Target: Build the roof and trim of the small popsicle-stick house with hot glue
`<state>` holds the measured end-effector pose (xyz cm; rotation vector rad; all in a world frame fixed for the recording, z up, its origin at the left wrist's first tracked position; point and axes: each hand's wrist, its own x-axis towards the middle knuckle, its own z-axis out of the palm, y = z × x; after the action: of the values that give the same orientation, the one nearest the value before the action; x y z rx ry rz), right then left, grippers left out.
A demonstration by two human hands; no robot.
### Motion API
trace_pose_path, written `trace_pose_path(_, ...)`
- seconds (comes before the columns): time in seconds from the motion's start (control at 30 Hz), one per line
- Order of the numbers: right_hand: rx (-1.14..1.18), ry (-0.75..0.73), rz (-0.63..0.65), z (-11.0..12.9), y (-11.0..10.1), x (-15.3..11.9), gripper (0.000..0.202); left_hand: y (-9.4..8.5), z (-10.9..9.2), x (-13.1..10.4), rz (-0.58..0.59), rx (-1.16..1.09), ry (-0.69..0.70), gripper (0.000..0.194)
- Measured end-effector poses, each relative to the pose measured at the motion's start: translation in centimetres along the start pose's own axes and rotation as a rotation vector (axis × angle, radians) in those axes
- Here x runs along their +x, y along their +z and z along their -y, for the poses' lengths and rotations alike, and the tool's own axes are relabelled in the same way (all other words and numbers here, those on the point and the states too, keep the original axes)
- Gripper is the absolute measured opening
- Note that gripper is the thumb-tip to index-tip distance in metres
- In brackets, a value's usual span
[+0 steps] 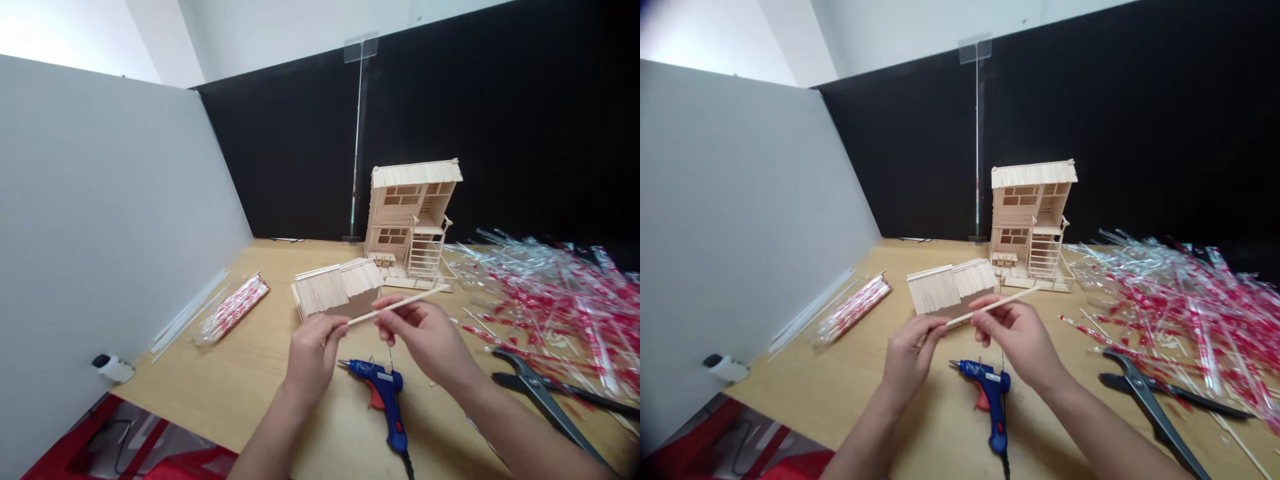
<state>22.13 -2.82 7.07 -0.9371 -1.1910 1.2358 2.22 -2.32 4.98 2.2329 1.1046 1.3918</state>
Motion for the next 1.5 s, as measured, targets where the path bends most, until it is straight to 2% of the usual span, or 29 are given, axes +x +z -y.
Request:
trace_pose_path(0.1,0.159,-0.039,-0.132,0.1,-1.1,2.7,0.028,-1.9,1.7,1.2,-0.048,0.127,0.065,0.012)
trace_pose_path(0.2,0.254,-0.010,-0.147,-0.2,-1.9,5.6,0.031,-3.2,3.0,2.6,-0.103,0.158,0.054,0.011)
trace_pose_path(0.4,0.328,0.018,-0.175,-1.9,-1.8,10.3,0.037,-3.8,6.9,4.1,-0.371,-0.056,-0.262,0.020)
trace_pose_path(0.53,0.337,0.024,-0.196,-2.8,-1.3,11.8,0.032,-3.3,8.9,4.1,-0.392,-0.149,-0.344,0.023)
trace_pose_path(0.87,0.372,0.060,-0.206,-3.9,-1.6,12.7,0.025,-1.8,9.3,4.6,-0.459,-0.274,-0.417,0.023)
trace_pose_path(1.5,0.288,0.122,-0.143,-4.0,-2.6,13.4,0.019,-1.5,9.8,4.9,-0.453,-0.276,-0.435,0.024)
